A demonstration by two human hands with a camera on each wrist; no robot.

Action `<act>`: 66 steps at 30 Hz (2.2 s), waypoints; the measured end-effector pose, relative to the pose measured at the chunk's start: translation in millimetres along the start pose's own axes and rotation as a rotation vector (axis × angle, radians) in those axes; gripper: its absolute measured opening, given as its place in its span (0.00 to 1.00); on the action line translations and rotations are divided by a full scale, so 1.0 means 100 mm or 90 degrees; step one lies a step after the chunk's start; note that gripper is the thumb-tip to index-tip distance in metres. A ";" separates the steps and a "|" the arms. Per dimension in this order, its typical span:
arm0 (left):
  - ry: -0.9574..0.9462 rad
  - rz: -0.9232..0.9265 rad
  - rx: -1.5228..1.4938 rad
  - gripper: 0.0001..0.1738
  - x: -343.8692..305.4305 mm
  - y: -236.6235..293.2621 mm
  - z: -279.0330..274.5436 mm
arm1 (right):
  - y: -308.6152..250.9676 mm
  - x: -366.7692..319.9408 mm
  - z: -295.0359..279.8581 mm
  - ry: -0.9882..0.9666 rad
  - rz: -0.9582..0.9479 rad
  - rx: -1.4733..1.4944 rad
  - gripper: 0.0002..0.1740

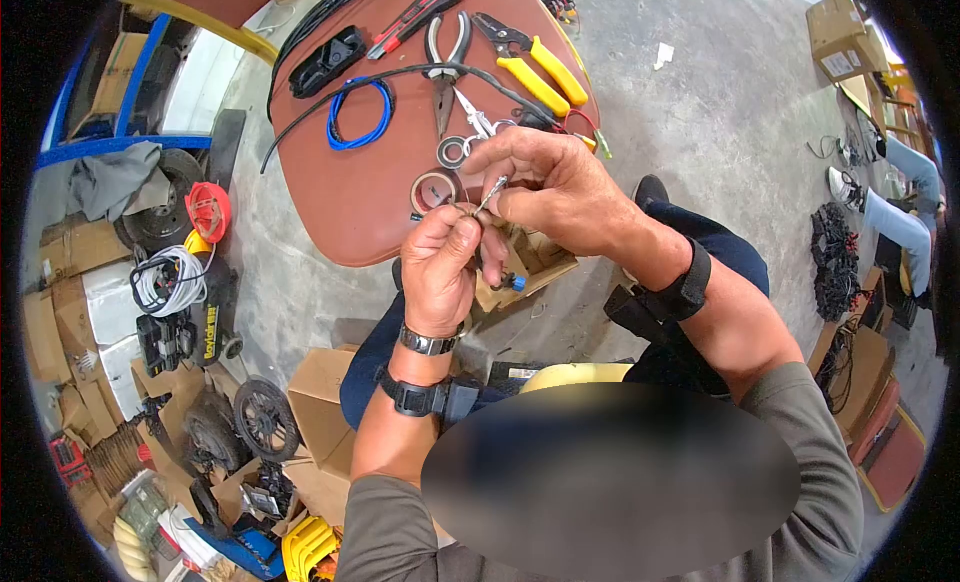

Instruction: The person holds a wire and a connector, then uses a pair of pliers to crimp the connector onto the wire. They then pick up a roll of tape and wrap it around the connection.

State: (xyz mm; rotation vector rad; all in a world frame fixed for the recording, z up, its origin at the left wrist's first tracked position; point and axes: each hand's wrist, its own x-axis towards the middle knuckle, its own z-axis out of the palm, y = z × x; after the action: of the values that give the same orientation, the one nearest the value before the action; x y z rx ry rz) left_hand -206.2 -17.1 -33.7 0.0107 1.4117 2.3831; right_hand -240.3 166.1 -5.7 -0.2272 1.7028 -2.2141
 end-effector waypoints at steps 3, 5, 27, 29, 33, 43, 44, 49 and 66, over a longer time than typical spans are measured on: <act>0.007 0.026 0.005 0.12 0.01 0.01 0.02 | 0.00 0.00 0.01 0.005 -0.004 0.011 0.21; 0.013 0.037 0.000 0.12 0.02 0.01 0.03 | 0.00 -0.01 0.01 0.008 -0.001 0.018 0.21; 0.001 -0.024 -0.005 0.13 0.01 0.04 0.01 | -0.03 0.00 -0.12 0.013 -0.029 -0.014 0.22; -0.008 -0.026 0.000 0.13 0.02 0.03 -0.02 | -0.04 0.00 -0.10 0.021 -0.022 -0.031 0.21; -0.003 -0.033 0.002 0.13 0.02 0.03 -0.02 | -0.06 0.00 -0.08 0.026 -0.029 -0.004 0.20; 0.043 -0.003 0.003 0.12 0.05 0.02 0.03 | -0.03 0.00 -0.10 0.022 -0.045 0.022 0.19; 0.062 0.000 0.001 0.12 0.05 0.02 0.04 | -0.03 0.01 -0.10 0.026 -0.046 0.016 0.18; 0.033 0.020 -0.002 0.12 0.05 -0.01 0.00 | -0.01 0.00 -0.06 0.039 -0.059 -0.015 0.17; 0.030 0.016 -0.042 0.11 0.04 0.01 0.01 | -0.01 0.00 -0.04 0.048 -0.027 -0.014 0.20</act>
State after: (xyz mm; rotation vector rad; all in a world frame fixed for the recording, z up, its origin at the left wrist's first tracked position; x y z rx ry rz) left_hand -209.8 -15.6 -32.7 -0.0447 1.3610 2.4646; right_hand -241.6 170.4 -5.3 -0.1897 1.7794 -2.2621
